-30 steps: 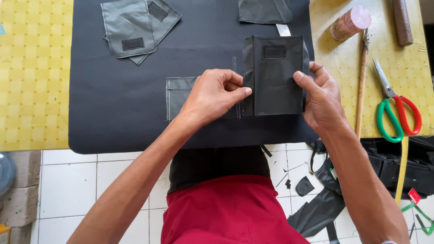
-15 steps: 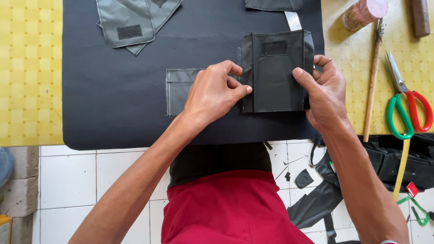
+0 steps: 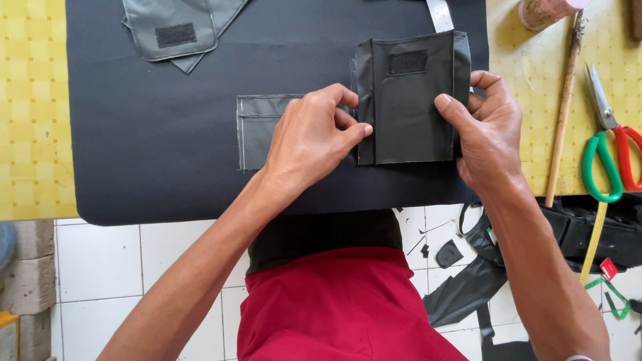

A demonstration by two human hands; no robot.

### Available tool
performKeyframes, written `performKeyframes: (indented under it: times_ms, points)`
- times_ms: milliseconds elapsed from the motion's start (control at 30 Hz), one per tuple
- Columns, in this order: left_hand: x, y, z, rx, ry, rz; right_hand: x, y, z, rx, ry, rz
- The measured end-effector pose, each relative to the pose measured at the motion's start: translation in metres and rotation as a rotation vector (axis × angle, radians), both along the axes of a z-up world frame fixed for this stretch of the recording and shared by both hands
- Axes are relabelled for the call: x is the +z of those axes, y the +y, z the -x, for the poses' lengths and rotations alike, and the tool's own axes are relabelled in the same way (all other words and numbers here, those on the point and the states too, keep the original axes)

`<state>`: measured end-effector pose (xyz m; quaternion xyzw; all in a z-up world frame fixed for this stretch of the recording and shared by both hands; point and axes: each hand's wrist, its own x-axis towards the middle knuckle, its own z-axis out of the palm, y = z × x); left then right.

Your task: The person applies adhesive to the edges of a black fabric pouch using a wooden stick. They then press the glued edges together to seal the pouch and smooth the seam with their fingers.

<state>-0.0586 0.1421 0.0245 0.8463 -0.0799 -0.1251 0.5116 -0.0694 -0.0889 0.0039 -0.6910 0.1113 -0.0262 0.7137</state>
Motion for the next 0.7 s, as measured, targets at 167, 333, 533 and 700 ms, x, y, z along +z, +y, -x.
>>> performKeyframes:
  times_ms: [167, 333, 533, 700]
  points:
    - [0.003, -0.004, 0.000, 0.014, 0.005, -0.077, 0.010, 0.005, 0.000, -0.031, 0.075, 0.005]
    - [0.003, -0.006, 0.001, 0.024, 0.037, -0.169, 0.016, 0.008, 0.002, -0.062, 0.142, 0.009]
    - [0.002, -0.006, 0.000, 0.023, 0.043, -0.169, 0.015, 0.009, 0.002, -0.066, 0.126, 0.006]
    - [0.002, -0.006, 0.001, 0.023, 0.021, -0.172, 0.014, 0.009, 0.003, -0.062, 0.119, 0.009]
